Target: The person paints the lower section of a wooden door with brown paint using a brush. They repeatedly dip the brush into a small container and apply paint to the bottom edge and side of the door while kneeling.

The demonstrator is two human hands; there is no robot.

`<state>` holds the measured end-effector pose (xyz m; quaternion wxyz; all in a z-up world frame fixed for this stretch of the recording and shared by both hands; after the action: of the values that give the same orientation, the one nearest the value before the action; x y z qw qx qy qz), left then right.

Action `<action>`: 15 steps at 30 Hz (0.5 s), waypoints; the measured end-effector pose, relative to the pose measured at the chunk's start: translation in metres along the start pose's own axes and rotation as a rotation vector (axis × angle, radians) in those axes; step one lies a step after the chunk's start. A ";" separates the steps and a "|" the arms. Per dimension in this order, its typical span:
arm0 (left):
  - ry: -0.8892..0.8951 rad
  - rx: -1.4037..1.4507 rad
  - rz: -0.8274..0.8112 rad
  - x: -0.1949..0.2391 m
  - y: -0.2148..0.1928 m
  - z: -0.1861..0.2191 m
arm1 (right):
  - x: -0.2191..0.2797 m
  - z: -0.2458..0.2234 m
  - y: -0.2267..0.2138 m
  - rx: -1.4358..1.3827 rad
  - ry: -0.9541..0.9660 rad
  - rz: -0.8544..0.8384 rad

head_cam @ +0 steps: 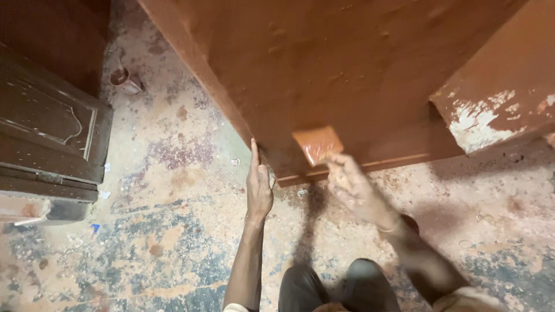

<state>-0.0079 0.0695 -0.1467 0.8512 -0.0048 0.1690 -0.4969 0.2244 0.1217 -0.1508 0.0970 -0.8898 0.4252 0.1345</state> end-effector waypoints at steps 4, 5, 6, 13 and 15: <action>-0.076 0.046 -0.014 0.007 -0.005 -0.006 | -0.016 -0.069 0.011 -0.380 0.083 0.150; -0.092 0.058 -0.018 0.008 -0.004 -0.006 | -0.017 -0.077 0.014 -0.215 0.034 0.184; -0.103 0.070 -0.020 0.006 -0.004 -0.006 | -0.019 -0.079 0.017 -0.048 -0.020 0.216; -0.132 0.110 -0.037 0.006 -0.005 -0.007 | 0.013 0.100 0.046 0.485 0.128 0.297; -0.176 0.075 -0.042 0.008 -0.006 -0.018 | 0.055 0.170 0.061 0.158 0.330 0.215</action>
<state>-0.0144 0.0630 -0.1648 0.8518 -0.0202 0.0751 -0.5181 0.1830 0.0931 -0.3330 0.0807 -0.8390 0.5369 -0.0371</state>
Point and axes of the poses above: each hand's wrist, its own x-axis away from the middle knuckle, its own y-axis out of the palm, z = x × y, the point moved 7 cm from there along -x, towards the middle knuckle, and after that the axes turned 6 degrees about z, right-handed, at the moved point
